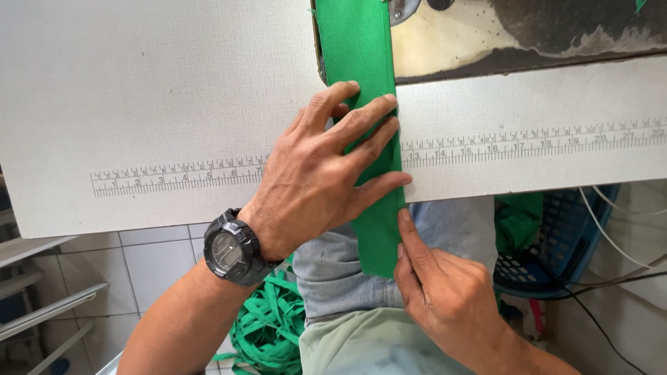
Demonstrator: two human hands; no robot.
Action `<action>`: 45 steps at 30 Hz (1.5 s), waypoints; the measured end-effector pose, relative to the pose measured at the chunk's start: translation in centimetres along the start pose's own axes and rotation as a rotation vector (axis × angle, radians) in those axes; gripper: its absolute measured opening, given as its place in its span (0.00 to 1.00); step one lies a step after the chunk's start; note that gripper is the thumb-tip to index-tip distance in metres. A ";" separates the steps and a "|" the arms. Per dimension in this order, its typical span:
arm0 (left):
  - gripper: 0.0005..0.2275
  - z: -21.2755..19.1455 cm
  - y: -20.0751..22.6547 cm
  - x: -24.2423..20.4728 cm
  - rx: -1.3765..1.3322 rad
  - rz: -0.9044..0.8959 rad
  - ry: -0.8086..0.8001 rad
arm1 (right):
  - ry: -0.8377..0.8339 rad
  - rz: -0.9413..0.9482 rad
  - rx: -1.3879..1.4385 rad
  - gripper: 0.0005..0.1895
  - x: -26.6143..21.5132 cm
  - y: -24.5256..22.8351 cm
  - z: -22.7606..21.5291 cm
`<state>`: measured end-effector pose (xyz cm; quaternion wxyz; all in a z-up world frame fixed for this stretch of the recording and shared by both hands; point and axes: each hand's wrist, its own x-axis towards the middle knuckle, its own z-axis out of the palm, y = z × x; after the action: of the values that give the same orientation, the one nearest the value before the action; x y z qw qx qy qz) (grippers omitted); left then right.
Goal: Feeding and sewing individual green fabric strips through an industrial sewing machine at a fast pace.
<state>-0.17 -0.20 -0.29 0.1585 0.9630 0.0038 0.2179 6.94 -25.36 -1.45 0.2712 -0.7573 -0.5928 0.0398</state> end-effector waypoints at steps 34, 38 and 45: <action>0.24 -0.7 -1.7 1.7 0.003 0.024 -0.038 | -0.069 0.164 0.085 0.26 1.7 0.5 -0.7; 0.27 -0.5 -3.4 2.7 0.026 0.043 -0.059 | -0.108 0.081 0.105 0.28 4.1 1.5 -1.4; 0.34 0.2 -6.3 4.4 -0.066 0.031 -0.016 | -0.123 0.072 0.087 0.29 7.8 2.1 -1.4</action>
<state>4.30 6.05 -0.59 0.1870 0.9589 -0.0198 0.2127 11.59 -19.02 0.81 0.2653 -0.7617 -0.5785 0.1218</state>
